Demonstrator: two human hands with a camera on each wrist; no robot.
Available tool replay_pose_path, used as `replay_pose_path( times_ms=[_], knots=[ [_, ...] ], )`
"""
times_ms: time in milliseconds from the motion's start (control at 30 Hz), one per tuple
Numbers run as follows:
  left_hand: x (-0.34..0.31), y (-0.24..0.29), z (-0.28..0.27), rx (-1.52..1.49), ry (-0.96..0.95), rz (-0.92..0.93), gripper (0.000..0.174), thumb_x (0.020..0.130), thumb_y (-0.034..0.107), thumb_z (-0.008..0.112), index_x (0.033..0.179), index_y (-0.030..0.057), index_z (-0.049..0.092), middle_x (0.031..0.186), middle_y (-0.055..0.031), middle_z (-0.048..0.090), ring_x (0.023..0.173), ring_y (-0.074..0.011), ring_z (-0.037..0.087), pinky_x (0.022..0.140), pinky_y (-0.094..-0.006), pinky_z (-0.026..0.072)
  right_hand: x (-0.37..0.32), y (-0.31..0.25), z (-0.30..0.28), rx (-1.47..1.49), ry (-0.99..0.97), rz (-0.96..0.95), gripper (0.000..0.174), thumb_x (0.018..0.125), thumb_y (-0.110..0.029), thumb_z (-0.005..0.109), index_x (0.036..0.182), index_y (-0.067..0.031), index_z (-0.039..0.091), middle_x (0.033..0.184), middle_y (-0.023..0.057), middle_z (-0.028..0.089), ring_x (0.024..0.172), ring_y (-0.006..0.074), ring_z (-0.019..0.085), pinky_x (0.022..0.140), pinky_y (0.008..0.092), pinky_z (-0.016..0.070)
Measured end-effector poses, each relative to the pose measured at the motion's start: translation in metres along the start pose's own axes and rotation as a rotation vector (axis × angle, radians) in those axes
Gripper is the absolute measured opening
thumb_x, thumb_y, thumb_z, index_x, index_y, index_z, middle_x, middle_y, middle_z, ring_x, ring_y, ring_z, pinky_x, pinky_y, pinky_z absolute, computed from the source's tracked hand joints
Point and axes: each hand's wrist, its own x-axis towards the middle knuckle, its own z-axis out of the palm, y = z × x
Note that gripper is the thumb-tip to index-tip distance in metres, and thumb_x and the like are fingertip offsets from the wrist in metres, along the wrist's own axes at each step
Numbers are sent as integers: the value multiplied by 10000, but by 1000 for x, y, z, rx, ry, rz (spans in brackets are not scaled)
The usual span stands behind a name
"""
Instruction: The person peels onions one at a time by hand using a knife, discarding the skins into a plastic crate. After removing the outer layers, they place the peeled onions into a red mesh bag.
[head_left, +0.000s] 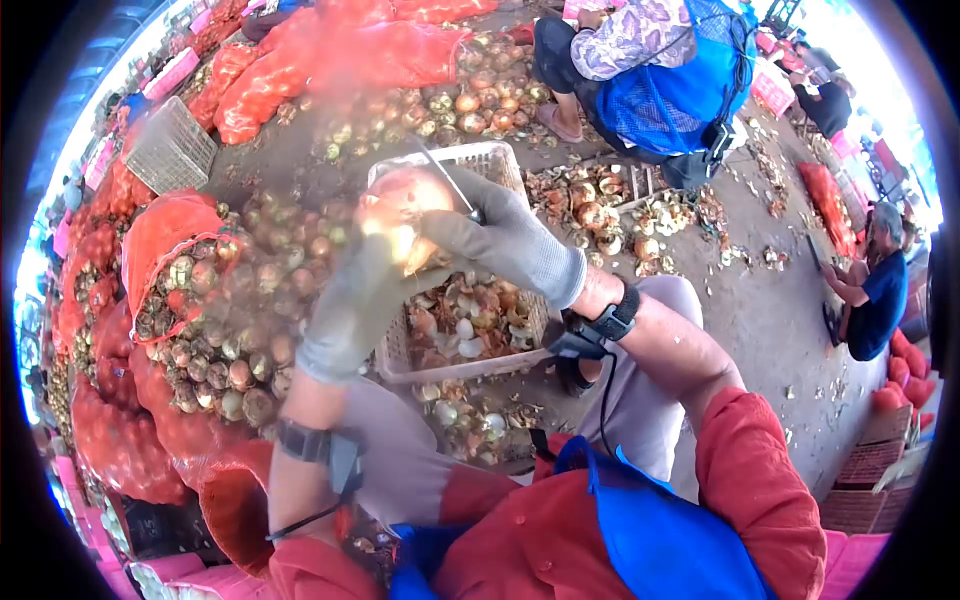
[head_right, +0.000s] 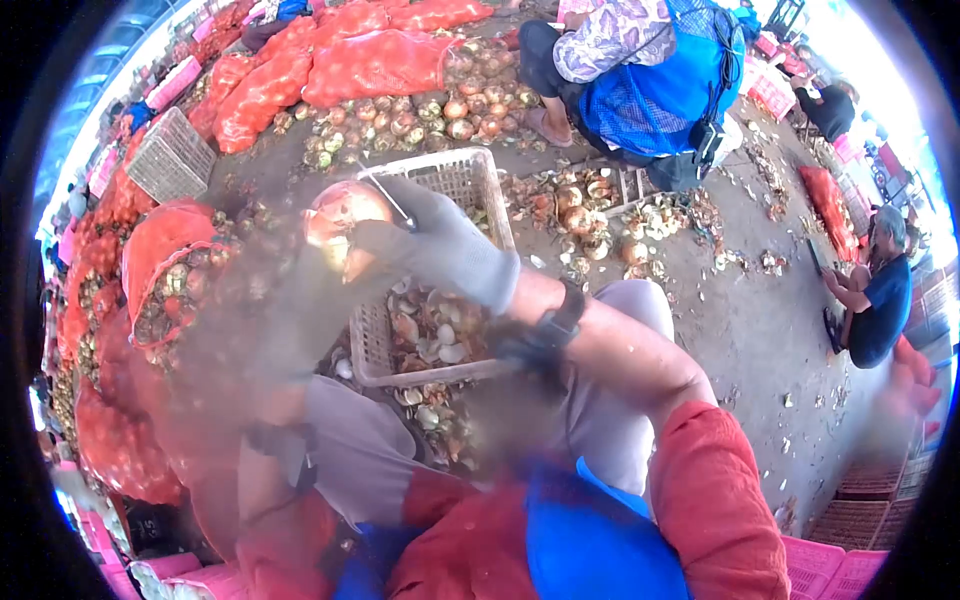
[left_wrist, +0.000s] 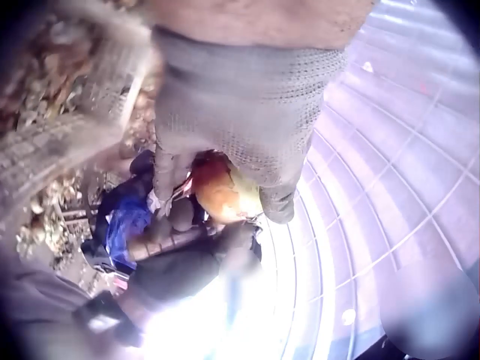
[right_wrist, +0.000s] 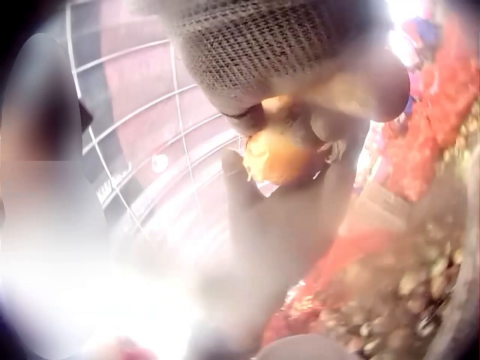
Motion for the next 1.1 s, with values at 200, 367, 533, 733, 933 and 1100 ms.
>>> replay_pose_path(
  times_ms=[200,367,533,733,933,1100],
  knots=[
    [9,13,45,-381,745,271,461,856,159,845,1227,-18,636,1133,-134,704,1026,-225,687,890,-344,551,-16,-12,-9,-406,71,-17,604,1064,-294,603,1568,-39,388,1047,157,707,879,190,666,808,339,542],
    [5,0,35,-360,848,240,534,832,151,856,1261,-23,590,1178,-141,682,1060,-234,679,897,-359,549,-21,-12,-4,-356,126,-190,412,1053,-150,542,1444,-23,516,810,149,688,654,249,674,639,375,534],
    [7,-11,43,-379,828,202,687,806,165,878,1352,-27,506,1227,-151,659,1104,-247,673,916,-379,550,-30,-7,17,-243,-102,18,303,1080,-167,514,1337,-31,597,763,63,617,592,162,634,553,355,504],
    [-1,-17,43,-615,763,251,744,814,173,874,1394,-16,448,1252,-162,644,1150,-287,656,968,-389,542,-21,-3,27,-376,-92,0,309,1103,-249,474,1283,-67,646,697,110,636,592,183,656,518,362,496],
    [-5,-28,23,-138,630,489,469,858,-60,732,1282,37,555,1190,-114,643,1068,-214,643,891,-319,548,-17,16,9,-460,-266,67,327,1072,-266,524,1279,-48,653,727,156,661,619,239,678,566,380,512],
    [-8,4,48,-906,637,115,334,883,-51,671,1198,44,615,1211,-65,611,1039,-201,617,909,-335,529,-34,40,50,34,-118,263,337,1094,-364,486,1096,-66,644,679,0,567,548,95,535,454,291,415]
  ],
)
